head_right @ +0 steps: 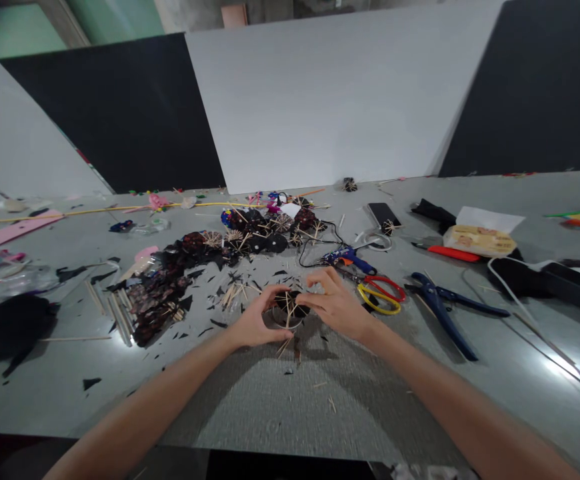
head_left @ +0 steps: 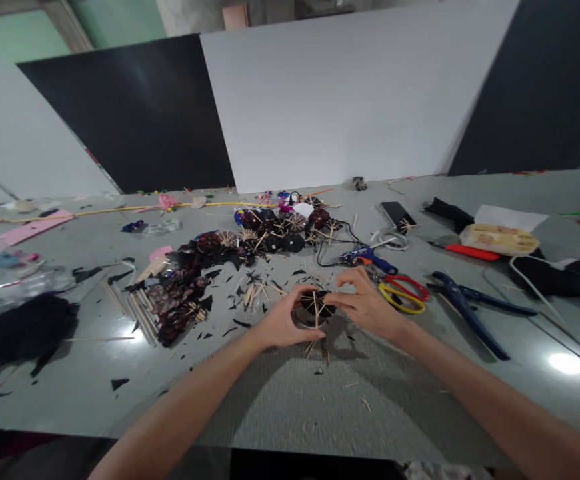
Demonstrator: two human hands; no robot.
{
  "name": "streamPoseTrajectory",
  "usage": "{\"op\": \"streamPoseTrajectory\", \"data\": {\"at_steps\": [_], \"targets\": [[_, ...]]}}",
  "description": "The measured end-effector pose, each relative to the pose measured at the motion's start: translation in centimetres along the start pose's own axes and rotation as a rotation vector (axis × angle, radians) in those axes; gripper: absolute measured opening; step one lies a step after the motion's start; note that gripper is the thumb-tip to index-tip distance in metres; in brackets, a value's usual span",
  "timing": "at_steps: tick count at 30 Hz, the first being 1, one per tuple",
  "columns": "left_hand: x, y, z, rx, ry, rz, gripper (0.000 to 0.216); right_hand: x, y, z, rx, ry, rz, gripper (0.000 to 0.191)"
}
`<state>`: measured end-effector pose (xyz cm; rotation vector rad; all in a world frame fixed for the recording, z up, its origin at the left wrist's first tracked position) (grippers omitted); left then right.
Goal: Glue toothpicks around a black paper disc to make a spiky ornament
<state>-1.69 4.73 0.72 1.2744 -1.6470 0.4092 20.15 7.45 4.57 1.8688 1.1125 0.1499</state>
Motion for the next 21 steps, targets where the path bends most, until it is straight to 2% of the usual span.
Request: {"op": "streamPoseTrajectory", "data": {"at_steps": [15, 21], "targets": [[-0.66, 0.01, 0.14, 0.017, -0.014, -0.049, 0.092, -0.26, 0.13, 0.17, -0.013, 0.032, 0.047, 0.024], [-0.15, -0.03, 0.04, 0.039, -0.037, -0.189, 0.089, -0.78, -0.38, 0.79, 0.096, -0.055, 0.051, 0.022]]}}
Point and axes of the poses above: each hand's wrist, its own z-axis away from the middle knuckle, its own y-axis out of the back of the hand, x = y × z, the point moved 3 cm from there along -z, towards the middle knuckle, and after that the axes turned 13 degrees about -y, right-handed, at the moved point
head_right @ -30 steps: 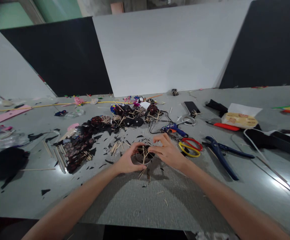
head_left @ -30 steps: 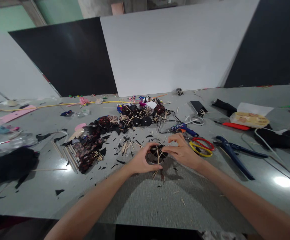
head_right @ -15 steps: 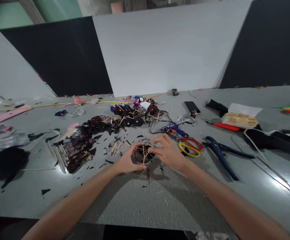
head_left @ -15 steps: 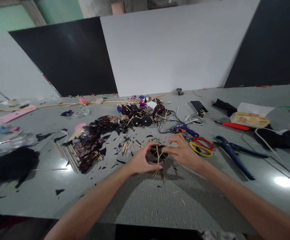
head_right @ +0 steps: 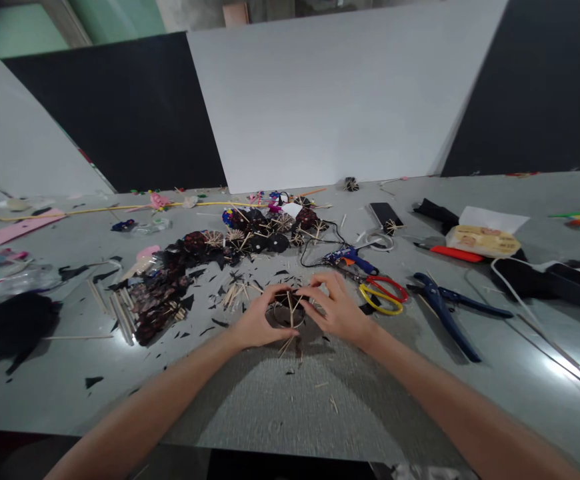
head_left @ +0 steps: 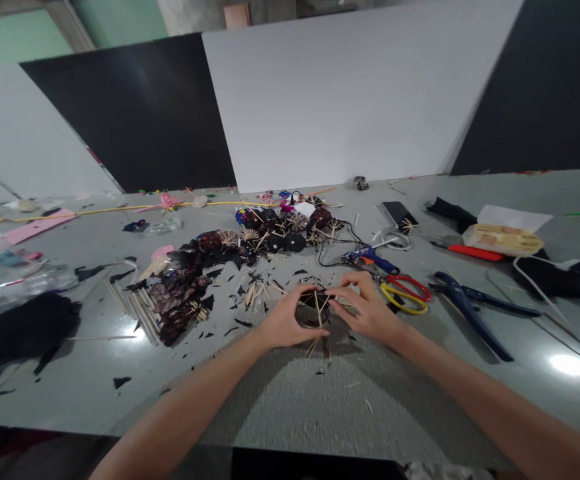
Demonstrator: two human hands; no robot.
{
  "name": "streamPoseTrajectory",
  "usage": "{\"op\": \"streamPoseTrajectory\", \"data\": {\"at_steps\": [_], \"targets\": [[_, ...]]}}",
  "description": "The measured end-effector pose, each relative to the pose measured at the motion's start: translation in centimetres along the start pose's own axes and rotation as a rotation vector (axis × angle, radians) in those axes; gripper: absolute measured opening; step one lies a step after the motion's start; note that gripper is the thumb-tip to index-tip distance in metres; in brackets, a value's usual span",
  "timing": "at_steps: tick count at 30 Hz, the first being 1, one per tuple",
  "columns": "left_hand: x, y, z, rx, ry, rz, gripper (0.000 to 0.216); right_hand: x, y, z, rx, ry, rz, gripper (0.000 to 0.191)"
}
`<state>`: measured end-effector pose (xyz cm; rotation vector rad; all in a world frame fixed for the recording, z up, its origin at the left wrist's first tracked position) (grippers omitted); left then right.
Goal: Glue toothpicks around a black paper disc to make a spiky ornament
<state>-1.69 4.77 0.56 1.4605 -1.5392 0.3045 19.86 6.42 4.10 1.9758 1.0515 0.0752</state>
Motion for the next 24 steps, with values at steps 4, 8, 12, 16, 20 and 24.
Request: {"op": "streamPoseTrajectory", "data": {"at_steps": [4, 8, 12, 16, 20, 24], "targets": [[0.5, 0.3, -0.2, 0.026, -0.029, -0.058, 0.084, -0.6, -0.7, 0.9, 0.017, 0.091, 0.033, 0.022], [0.6, 0.4, -0.3, 0.045, -0.047, -0.077, 0.082, -1.0, -1.2, 1.5, -0.001, 0.140, 0.119, 0.038], [0.5, 0.3, -0.3, 0.041, -0.054, -0.097, 0.081, -1.0, -1.7, 1.8, 0.005, 0.157, 0.150, 0.046], [0.2, 0.2, -0.2, 0.048, -0.058, -0.107, 0.081, -0.7, -2.1, 2.0, 0.016, 0.152, 0.173, 0.047], [0.2, 0.2, -0.2, 0.058, -0.064, -0.108, 0.081, -0.4, -2.3, 2.0, 0.008, 0.146, 0.187, 0.047], [0.3, 0.2, -0.2, 0.046, -0.061, -0.105, 0.081, -0.5, -2.3, 2.0, -0.008, 0.157, 0.187, 0.046]]}}
Point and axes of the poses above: each hand's wrist, its own z-axis away from the middle knuckle, its own y-axis out of the back of the hand, x = y × z, the point moved 3 cm from there along -z, towards the middle knuckle, and after that the axes turned 13 degrees about -y, right-handed, at the moved point
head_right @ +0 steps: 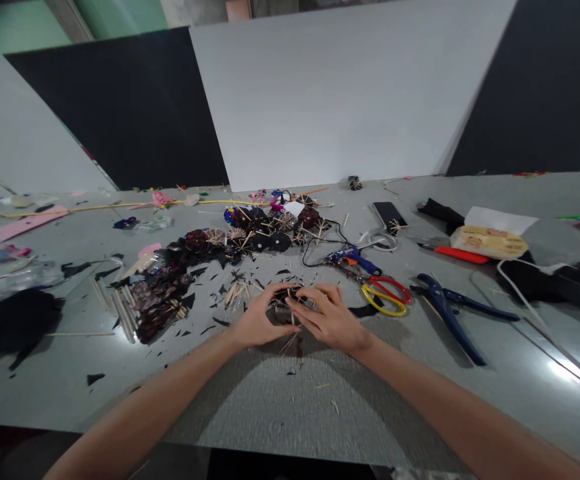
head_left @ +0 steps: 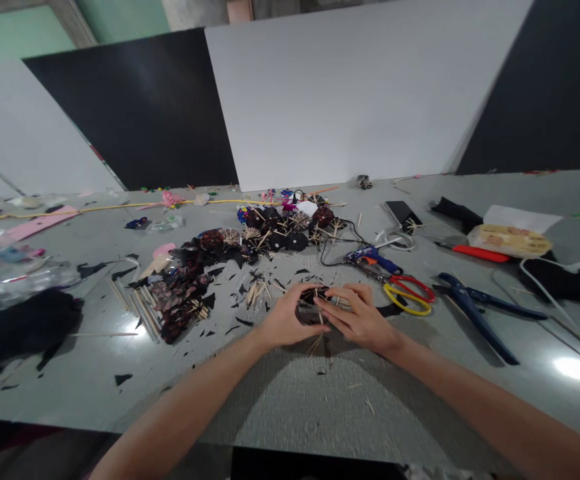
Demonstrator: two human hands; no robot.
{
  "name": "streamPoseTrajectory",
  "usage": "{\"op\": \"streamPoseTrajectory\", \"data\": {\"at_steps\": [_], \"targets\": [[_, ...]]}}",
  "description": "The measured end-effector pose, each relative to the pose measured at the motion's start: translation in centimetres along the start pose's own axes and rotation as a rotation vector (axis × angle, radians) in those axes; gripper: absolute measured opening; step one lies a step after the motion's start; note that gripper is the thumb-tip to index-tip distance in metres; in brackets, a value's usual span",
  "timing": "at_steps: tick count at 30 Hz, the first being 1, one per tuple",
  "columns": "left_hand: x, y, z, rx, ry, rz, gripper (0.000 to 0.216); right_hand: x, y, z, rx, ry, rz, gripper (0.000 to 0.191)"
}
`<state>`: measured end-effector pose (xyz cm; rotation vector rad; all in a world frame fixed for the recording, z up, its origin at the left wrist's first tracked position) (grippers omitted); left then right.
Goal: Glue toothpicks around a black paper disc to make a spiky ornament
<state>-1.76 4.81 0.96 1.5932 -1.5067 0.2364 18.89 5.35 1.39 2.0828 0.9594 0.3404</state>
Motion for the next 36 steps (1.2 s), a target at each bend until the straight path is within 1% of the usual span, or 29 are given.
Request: {"op": "streamPoseTrajectory", "data": {"at_steps": [5, 12, 17, 20, 24, 29, 31, 33, 36], "targets": [[-0.1, 0.0, 0.0, 0.007, -0.011, 0.004, 0.080, -0.5, 0.3, -0.3, -0.015, -0.002, 0.033, 0.043], [-0.3, -0.2, 0.2, 0.007, -0.003, 0.003, 0.080, -1.4, 0.3, -0.6, -0.005, 0.039, 0.113, 0.042], [-0.2, -0.2, 0.1, 0.005, 0.003, 0.009, 0.079, -1.7, 0.3, -0.8, -0.004, 0.053, 0.108, 0.039], [-0.2, -0.2, 0.1, 0.003, 0.004, 0.017, 0.081, -1.6, 0.2, -0.8, -0.014, 0.053, 0.094, 0.041], [-0.5, -0.2, 0.1, 0.010, 0.009, 0.049, 0.084, -1.6, 0.2, -0.7, -0.018, 0.093, 0.106, 0.035], [-0.3, -0.1, 0.0, 0.002, 0.010, 0.117, 0.091, -1.8, 0.2, -0.7, -0.064, 0.144, 0.112, 0.033], [0.0, 0.1, 0.0, -0.007, 0.004, 0.138, 0.084, -1.7, 0.3, -0.8, -0.054, 0.104, 0.100, 0.034], [0.3, 0.3, 0.0, -0.015, -0.012, 0.150, 0.071, -1.6, 0.3, -0.8, -0.046, 0.054, 0.090, 0.037], [0.4, 0.5, 0.1, -0.013, -0.058, 0.140, 0.058, -1.6, 0.1, -0.7, -0.057, 0.060, 0.069, 0.043]]}}
Point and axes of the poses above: each hand's wrist, its own z-axis away from the middle knuckle, its own y-axis out of the back of the hand, x = y × z, the point moved 3 cm from there along -z, towards the middle knuckle, and after that the axes turned 13 degrees about -y, right-handed, at the moved point
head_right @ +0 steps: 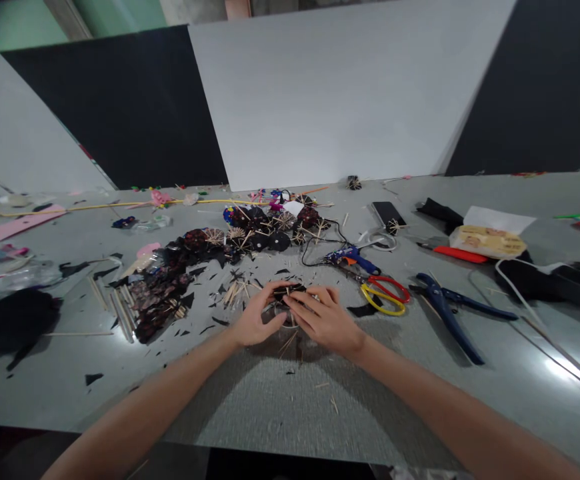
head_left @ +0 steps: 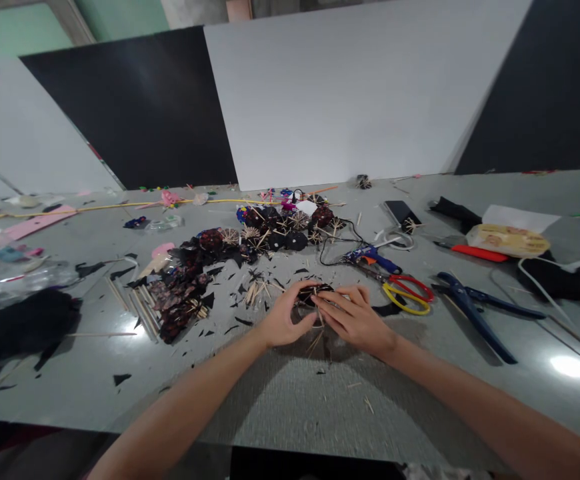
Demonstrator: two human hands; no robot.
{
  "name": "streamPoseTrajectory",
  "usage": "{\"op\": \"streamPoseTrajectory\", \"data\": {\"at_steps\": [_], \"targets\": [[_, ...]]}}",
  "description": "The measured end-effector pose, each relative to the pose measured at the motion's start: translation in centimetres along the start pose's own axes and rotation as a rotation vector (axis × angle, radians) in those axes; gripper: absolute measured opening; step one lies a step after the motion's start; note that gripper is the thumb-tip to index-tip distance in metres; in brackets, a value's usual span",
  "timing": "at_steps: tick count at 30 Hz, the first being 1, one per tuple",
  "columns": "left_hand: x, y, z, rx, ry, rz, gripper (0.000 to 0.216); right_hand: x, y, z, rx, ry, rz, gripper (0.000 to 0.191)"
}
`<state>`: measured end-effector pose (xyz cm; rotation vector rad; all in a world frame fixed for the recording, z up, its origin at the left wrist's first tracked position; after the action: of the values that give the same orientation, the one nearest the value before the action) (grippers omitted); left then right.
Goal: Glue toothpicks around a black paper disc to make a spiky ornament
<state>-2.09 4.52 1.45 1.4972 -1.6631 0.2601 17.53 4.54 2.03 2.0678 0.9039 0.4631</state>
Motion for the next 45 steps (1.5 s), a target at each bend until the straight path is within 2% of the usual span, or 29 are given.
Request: {"op": "streamPoseTrajectory", "data": {"at_steps": [7, 13, 21, 25, 33, 39, 45], "targets": [[-1.0, -0.1, 0.1, 0.061, -0.013, -0.063, 0.051, -0.1, 0.0, -0.1, -0.003, 0.012, -0.006, 0.045], [-1.7, -0.2, -0.1, 0.120, -0.035, -0.159, 0.034, -0.2, -0.1, -0.1, -0.014, 0.018, -0.014, 0.042], [-2.0, -0.3, -0.1, 0.139, -0.018, -0.174, 0.023, -0.1, -0.7, 0.3, -0.013, 0.014, -0.015, 0.040], [-1.9, -0.2, -0.1, 0.143, -0.002, -0.182, 0.023, -0.4, -0.4, 0.1, -0.021, 0.034, -0.004, 0.044], [-1.9, -0.1, -0.1, 0.153, 0.013, -0.191, 0.022, -0.7, 0.0, -0.2, -0.004, 0.093, 0.005, 0.039], [-2.2, -0.2, 0.0, 0.163, 0.031, -0.200, 0.020, -0.7, 0.0, -0.2, -0.006, 0.052, -0.010, 0.036], [-2.4, -0.2, 0.1, 0.144, 0.048, -0.203, 0.023, -0.7, 0.0, -0.2, -0.019, 0.059, -0.015, 0.046]]}}
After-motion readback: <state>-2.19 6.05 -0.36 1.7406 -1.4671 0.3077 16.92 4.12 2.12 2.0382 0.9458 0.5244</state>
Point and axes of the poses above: each hand's wrist, its own z-axis away from the middle knuckle, its own y-axis out of the back of the hand, x = y × z, the point moved 3 cm from there along -z, towards the middle knuckle, and after that the axes turned 13 degrees about -y, right-handed, at the moved point
